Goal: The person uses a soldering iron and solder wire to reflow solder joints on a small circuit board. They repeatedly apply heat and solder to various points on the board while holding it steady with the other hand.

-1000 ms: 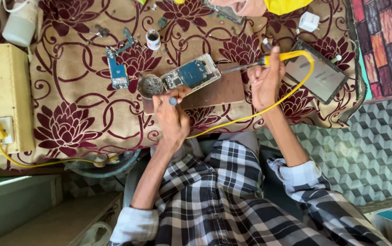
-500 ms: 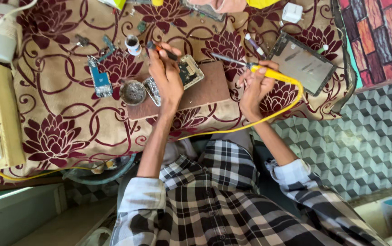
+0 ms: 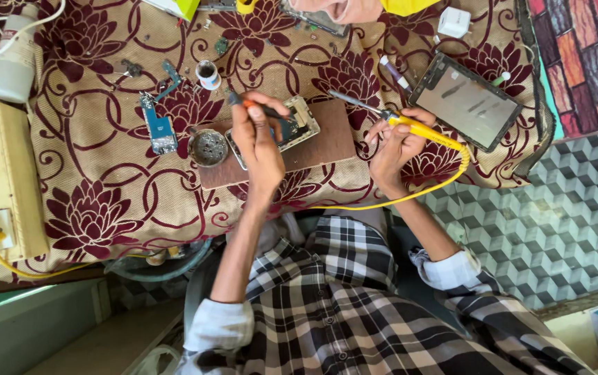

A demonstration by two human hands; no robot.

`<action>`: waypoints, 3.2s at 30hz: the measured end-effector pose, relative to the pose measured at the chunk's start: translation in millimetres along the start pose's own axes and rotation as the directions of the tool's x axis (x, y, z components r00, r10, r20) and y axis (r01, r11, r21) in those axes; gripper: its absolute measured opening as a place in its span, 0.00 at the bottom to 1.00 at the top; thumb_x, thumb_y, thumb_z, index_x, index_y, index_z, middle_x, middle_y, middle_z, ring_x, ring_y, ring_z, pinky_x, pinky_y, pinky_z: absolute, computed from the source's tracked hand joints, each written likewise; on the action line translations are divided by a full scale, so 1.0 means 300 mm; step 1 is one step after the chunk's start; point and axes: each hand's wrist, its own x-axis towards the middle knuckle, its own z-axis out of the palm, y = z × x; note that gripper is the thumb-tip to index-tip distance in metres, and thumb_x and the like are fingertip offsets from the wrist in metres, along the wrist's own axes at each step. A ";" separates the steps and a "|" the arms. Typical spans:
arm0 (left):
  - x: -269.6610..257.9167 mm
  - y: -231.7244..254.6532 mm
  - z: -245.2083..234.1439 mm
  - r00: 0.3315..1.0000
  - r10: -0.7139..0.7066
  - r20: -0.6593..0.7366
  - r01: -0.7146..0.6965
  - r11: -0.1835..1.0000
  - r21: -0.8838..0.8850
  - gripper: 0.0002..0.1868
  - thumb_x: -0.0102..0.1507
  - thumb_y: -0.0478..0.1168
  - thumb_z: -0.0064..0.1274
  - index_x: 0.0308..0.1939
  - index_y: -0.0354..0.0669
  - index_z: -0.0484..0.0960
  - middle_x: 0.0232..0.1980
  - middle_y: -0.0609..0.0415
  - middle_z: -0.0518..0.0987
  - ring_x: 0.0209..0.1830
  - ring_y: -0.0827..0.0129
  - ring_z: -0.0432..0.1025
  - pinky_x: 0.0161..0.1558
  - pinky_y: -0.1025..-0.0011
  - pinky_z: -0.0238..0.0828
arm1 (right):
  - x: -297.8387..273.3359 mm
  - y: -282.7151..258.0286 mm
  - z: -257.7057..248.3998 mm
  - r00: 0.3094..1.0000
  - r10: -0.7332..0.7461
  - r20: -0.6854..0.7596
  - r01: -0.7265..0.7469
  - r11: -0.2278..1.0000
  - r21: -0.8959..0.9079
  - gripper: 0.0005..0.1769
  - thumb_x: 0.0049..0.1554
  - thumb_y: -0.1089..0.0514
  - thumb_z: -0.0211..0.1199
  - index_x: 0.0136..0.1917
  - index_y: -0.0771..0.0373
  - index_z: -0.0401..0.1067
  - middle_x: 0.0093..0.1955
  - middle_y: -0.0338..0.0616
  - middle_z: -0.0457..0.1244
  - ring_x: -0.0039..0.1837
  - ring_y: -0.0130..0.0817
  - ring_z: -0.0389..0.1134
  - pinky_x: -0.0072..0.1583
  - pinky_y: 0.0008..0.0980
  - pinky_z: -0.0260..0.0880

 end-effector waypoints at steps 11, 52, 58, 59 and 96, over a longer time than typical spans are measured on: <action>0.001 -0.141 0.045 0.984 -0.146 -0.106 0.143 0.989 -0.033 0.12 0.78 0.44 0.33 0.49 0.42 0.69 0.36 0.56 0.79 0.21 0.82 0.56 0.23 0.79 0.50 | 0.050 -0.015 -0.004 0.989 0.032 -0.142 -0.010 0.988 0.154 0.26 0.71 0.39 0.53 0.65 0.62 0.54 0.37 0.42 0.55 0.33 0.30 0.58 0.35 0.29 0.62; -0.066 -0.005 -0.155 0.961 0.270 0.053 -0.262 0.836 0.482 0.10 0.77 0.28 0.31 0.62 0.32 0.55 0.48 0.43 0.77 0.34 0.77 0.67 0.30 0.74 0.61 | -0.019 -0.025 0.030 0.977 0.142 0.156 -0.150 0.988 0.042 0.15 0.74 0.49 0.45 0.62 0.64 0.57 0.37 0.45 0.60 0.34 0.30 0.62 0.37 0.26 0.63; -0.058 0.008 -0.156 0.940 0.319 0.123 -0.320 0.690 0.649 0.10 0.69 0.23 0.35 0.52 0.33 0.66 0.42 0.46 0.79 0.39 0.61 0.64 0.47 0.60 0.59 | -0.022 0.037 0.003 0.969 0.244 0.028 -0.243 0.936 0.256 0.14 0.74 0.49 0.46 0.57 0.62 0.60 0.34 0.43 0.59 0.31 0.28 0.58 0.32 0.25 0.59; -0.054 0.008 -0.155 0.950 0.293 0.106 -0.289 0.706 0.647 0.11 0.67 0.22 0.35 0.50 0.34 0.66 0.43 0.47 0.80 0.40 0.60 0.64 0.48 0.61 0.58 | -0.022 0.043 0.000 0.972 0.229 0.050 -0.234 0.940 0.248 0.13 0.74 0.49 0.46 0.57 0.62 0.60 0.34 0.42 0.59 0.30 0.26 0.57 0.31 0.24 0.57; -0.059 -0.004 -0.167 0.965 0.196 0.176 -0.263 0.721 0.641 0.16 0.55 0.21 0.39 0.45 0.36 0.67 0.44 0.50 0.81 0.35 0.60 0.64 0.56 0.59 0.51 | 0.000 -0.003 0.031 0.932 0.359 -0.043 -0.348 0.923 0.163 0.19 0.73 0.42 0.48 0.52 0.60 0.57 0.27 0.37 0.49 0.24 0.25 0.50 0.28 0.25 0.48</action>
